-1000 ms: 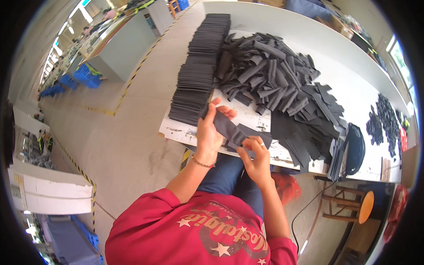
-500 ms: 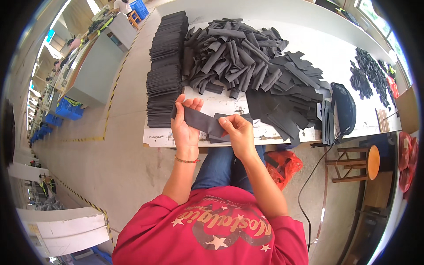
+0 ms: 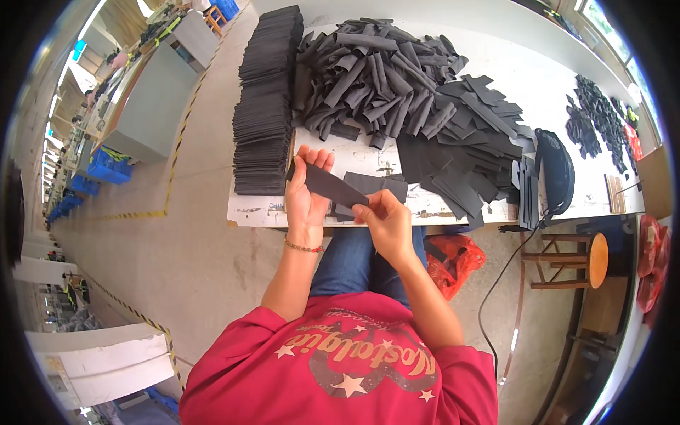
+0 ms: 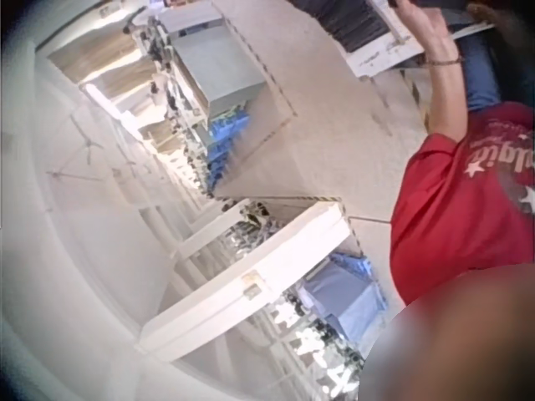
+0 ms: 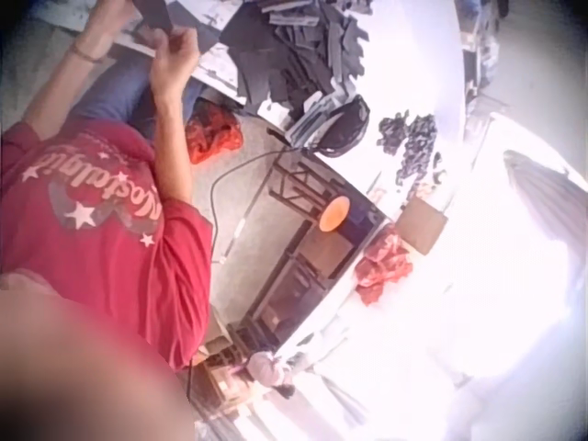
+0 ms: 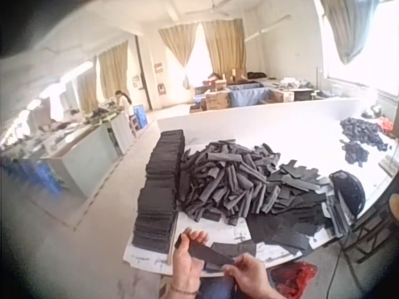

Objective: Picking up and inspecting individual black fabric strips from a large pile on a workbench.

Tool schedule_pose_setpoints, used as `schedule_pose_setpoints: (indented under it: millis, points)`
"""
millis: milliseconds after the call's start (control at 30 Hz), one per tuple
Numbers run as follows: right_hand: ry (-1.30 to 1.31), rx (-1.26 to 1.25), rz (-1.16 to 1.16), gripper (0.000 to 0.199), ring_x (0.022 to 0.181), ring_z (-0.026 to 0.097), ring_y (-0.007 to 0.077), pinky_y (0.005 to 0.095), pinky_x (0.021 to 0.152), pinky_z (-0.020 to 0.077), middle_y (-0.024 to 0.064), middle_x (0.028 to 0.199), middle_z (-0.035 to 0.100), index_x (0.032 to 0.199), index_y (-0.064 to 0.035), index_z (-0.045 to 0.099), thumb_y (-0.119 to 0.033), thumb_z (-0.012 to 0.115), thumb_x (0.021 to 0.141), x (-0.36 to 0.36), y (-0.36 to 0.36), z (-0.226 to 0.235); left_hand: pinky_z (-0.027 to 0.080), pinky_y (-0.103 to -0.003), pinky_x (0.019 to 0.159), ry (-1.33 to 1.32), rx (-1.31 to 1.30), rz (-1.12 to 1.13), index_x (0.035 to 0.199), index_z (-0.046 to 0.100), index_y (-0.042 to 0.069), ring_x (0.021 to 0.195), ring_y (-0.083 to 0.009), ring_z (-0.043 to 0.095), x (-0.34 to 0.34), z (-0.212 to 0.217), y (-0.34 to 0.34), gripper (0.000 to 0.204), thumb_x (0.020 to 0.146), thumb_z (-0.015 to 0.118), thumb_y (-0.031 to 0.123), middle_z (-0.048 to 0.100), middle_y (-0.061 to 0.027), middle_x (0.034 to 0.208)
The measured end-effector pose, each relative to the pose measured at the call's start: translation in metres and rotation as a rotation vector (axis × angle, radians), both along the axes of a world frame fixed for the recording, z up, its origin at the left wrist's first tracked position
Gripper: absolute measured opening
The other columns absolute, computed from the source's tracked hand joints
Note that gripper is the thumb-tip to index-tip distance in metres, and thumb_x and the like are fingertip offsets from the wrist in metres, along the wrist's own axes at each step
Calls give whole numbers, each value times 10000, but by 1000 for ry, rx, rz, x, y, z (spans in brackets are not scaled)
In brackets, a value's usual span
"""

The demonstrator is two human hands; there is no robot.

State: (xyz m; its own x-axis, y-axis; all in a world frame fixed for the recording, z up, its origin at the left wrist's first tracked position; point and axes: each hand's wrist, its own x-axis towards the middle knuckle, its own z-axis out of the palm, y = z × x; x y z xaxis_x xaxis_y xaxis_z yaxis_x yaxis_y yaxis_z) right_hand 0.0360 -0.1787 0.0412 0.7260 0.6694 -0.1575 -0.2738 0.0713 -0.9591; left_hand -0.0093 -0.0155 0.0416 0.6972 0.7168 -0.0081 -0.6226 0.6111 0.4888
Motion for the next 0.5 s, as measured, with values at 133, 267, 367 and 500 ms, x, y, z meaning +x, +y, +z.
schedule_pose_setpoints:
  millis: [133,267,367,500]
  points:
    - [-1050,-48,-272,159,752,645,206,286,626,501,106,839,659,900,-4,650,94,670,777,17,-4,-4,496,-412,957,276,-115,40,1147,591,13,919,-227,636,-9,5,-3,342,935,652,274,670,-74,953]
    - [-1181,-30,-203,257,800,650,227,298,675,518,117,977,653,925,-15,677,160,620,746,37,-8,-13,578,-343,766,419,24,-60,986,660,-33,775,-176,646,-24,-25,9,229,879,720,160,665,-49,849]
    - [-1060,-72,-186,206,830,655,210,296,719,526,112,1022,649,1016,-5,671,78,627,833,40,-9,-17,597,-344,713,448,77,31,986,660,-38,752,-186,655,-27,-29,7,205,876,717,126,665,-63,855]
    - [-64,17,-169,247,812,638,136,289,721,537,81,973,641,1120,53,586,-140,599,967,44,-9,-38,607,-362,706,407,91,21,1037,643,-71,739,-222,666,-21,-44,8,205,918,652,94,668,-113,900]
